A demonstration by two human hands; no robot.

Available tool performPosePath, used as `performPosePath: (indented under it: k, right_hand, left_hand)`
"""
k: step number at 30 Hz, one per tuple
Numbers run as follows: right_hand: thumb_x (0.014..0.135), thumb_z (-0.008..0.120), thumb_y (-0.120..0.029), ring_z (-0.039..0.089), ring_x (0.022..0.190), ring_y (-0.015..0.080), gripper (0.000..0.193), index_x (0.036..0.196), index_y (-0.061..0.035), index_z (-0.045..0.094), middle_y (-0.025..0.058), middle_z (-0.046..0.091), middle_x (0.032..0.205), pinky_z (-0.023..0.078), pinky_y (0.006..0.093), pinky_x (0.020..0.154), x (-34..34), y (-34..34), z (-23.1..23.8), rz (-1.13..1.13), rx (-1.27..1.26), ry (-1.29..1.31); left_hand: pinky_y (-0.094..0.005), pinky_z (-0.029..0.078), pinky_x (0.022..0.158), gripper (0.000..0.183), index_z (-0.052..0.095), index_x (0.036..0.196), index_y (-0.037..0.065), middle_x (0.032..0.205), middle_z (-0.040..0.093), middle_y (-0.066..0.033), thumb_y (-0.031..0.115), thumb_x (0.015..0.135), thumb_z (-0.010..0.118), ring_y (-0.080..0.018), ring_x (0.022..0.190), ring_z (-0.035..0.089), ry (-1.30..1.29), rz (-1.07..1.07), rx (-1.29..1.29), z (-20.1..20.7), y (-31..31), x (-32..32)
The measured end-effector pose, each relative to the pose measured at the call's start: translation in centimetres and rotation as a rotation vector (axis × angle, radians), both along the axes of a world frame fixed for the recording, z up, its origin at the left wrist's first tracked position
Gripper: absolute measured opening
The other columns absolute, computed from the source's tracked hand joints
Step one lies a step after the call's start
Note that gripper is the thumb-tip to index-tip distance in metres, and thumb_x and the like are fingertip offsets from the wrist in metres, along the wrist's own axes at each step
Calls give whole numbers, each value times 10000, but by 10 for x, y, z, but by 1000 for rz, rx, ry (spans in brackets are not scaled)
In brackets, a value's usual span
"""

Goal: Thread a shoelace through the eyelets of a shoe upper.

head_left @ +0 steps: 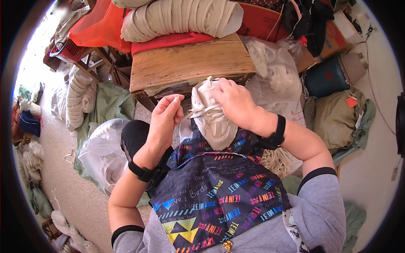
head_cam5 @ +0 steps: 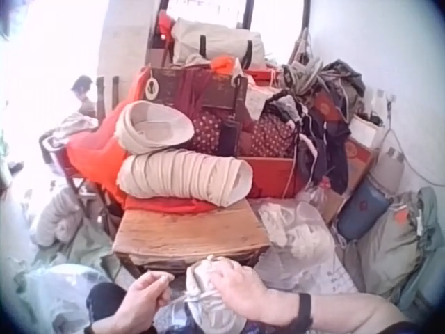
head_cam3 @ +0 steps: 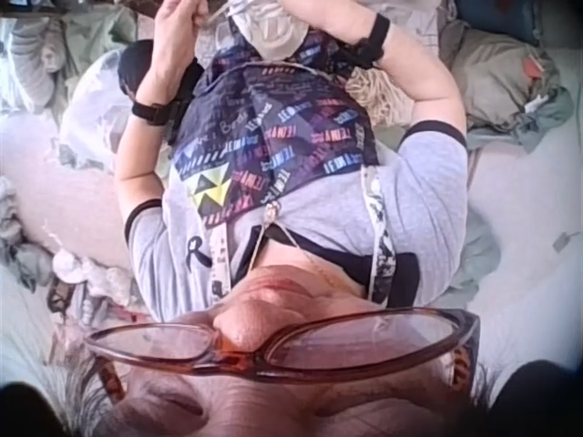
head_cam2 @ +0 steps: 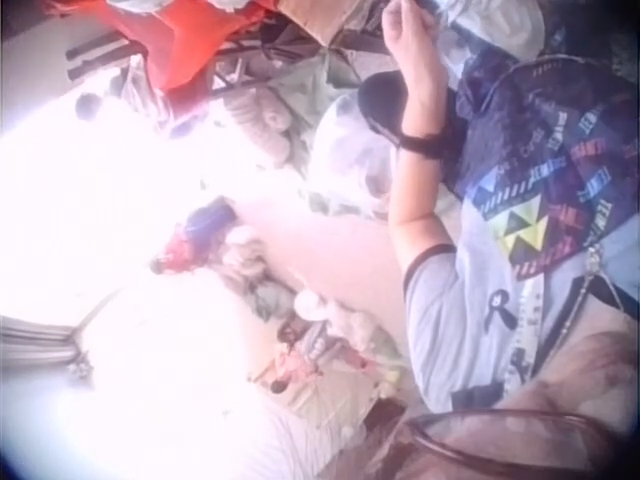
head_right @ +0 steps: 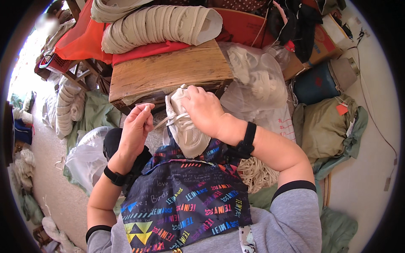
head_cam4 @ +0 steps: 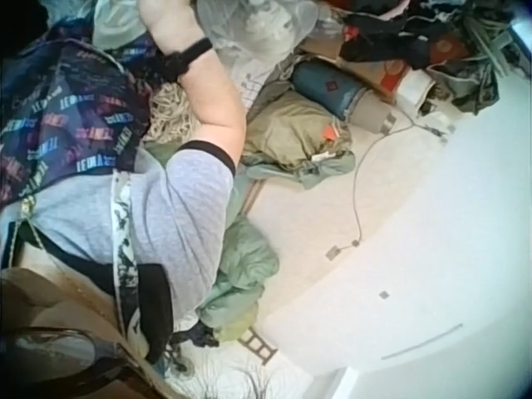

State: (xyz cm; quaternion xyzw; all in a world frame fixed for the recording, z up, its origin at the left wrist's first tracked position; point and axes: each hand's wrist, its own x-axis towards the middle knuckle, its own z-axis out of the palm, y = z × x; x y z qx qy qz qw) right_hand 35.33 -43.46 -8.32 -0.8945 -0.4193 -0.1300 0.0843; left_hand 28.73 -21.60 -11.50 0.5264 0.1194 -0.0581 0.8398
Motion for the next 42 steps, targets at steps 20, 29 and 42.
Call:
performPosePath:
  k: [20, 29, 42]
  right_hand:
    - [869, 601, -91, 644, 849, 317, 187, 1043, -51, 541, 129, 605, 982, 524, 401, 712, -26, 28, -12, -316, 253, 465]
    - [849, 592, -111, 640, 819, 365, 183, 1015, -75, 524, 139, 635, 949, 512, 471, 680, -14, 4, 3, -407, 59, 328]
    - [858, 632, -88, 656, 814, 300, 250, 1091, -54, 549, 137, 626, 963, 523, 393, 679, -27, 22, 9, -317, 211, 332]
  left_hand:
    - [-189, 377, 580, 201, 590, 1108, 37, 740, 541, 26, 205, 1011, 535, -48, 621, 446, -46, -55, -107, -9, 10, 11]
    - [-191, 386, 595, 206, 581, 1120, 26, 751, 555, 17, 193, 1014, 522, -51, 633, 457, -38, -130, -139, -23, 19, 13]
    - [-186, 398, 597, 189, 584, 1116, 35, 768, 594, 1, 180, 1000, 547, -59, 632, 480, 49, -195, -92, -32, 12, 23]
